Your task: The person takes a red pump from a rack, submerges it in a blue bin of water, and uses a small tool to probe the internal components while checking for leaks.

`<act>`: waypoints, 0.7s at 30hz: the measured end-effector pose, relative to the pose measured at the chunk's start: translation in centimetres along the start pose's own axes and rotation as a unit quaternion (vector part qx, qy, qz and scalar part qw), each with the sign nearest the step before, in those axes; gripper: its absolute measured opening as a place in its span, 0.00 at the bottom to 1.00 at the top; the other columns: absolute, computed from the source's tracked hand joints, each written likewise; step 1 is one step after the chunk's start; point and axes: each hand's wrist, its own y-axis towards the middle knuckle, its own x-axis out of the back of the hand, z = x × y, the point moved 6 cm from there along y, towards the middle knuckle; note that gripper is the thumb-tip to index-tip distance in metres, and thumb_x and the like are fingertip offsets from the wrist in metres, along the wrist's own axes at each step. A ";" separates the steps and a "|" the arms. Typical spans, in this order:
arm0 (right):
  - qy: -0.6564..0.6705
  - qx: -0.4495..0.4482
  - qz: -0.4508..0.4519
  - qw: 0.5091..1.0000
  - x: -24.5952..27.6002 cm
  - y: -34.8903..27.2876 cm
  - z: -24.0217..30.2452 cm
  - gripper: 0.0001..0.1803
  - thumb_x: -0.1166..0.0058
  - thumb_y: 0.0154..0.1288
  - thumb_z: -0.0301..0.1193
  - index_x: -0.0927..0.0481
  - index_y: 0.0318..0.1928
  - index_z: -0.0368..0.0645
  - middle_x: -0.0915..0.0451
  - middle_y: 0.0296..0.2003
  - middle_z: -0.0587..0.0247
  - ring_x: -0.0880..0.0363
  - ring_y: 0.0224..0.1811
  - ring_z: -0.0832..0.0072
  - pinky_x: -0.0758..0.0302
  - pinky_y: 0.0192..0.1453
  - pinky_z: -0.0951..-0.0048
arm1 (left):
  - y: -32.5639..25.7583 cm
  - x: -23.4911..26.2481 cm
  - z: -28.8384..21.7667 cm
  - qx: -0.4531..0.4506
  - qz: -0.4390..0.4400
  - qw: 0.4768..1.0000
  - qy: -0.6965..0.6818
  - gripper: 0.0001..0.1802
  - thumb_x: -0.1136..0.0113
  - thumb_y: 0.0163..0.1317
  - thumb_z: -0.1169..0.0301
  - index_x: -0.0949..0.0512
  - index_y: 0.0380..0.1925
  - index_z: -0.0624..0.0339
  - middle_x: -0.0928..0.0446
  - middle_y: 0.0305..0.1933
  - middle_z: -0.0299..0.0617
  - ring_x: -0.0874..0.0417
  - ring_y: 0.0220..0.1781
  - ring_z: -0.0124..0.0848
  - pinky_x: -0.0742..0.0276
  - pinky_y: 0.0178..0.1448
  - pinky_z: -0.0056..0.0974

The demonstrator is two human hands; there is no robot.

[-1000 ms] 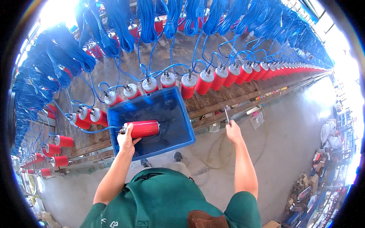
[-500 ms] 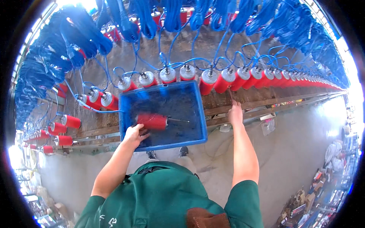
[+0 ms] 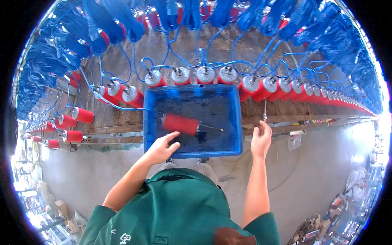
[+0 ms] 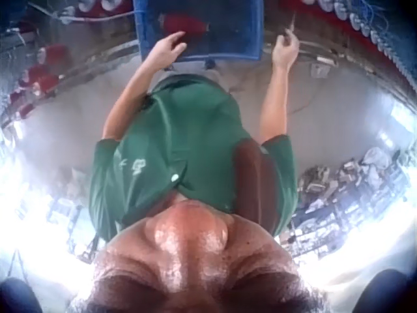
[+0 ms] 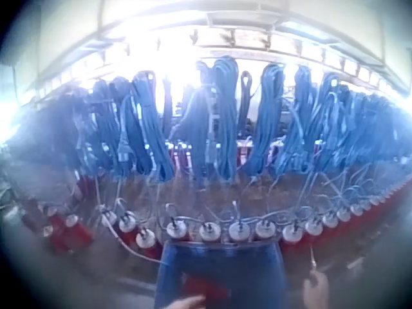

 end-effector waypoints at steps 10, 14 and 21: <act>-0.062 0.128 -0.060 0.988 -4.1 -6.9 9.0 0.26 0.43 0.63 0.17 0.25 0.63 0.38 0.22 0.59 0.49 0.25 0.64 0.50 0.30 0.71 0.52 | -0.1 -0.4 -1.6 -0.119 0.035 0.984 0.125 0.26 0.39 0.72 0.63 0.24 0.66 0.64 0.21 0.66 0.57 0.21 0.70 0.51 0.27 0.74 0.48; -0.119 0.156 -0.059 0.979 -4.6 -7.0 9.6 0.28 0.42 0.61 0.17 0.25 0.63 0.39 0.22 0.59 0.50 0.25 0.64 0.49 0.30 0.71 0.52 | -0.2 -0.2 -1.5 -0.113 0.066 0.982 0.134 0.27 0.40 0.72 0.62 0.24 0.67 0.62 0.20 0.66 0.57 0.21 0.69 0.51 0.27 0.74 0.48; -0.152 0.161 -0.053 0.974 -5.1 -7.1 9.0 0.27 0.42 0.59 0.17 0.24 0.61 0.40 0.22 0.59 0.51 0.25 0.65 0.49 0.30 0.72 0.53 | -0.8 0.7 -2.5 -0.106 0.103 0.980 0.133 0.28 0.42 0.73 0.62 0.26 0.69 0.61 0.22 0.67 0.57 0.22 0.69 0.52 0.26 0.73 0.50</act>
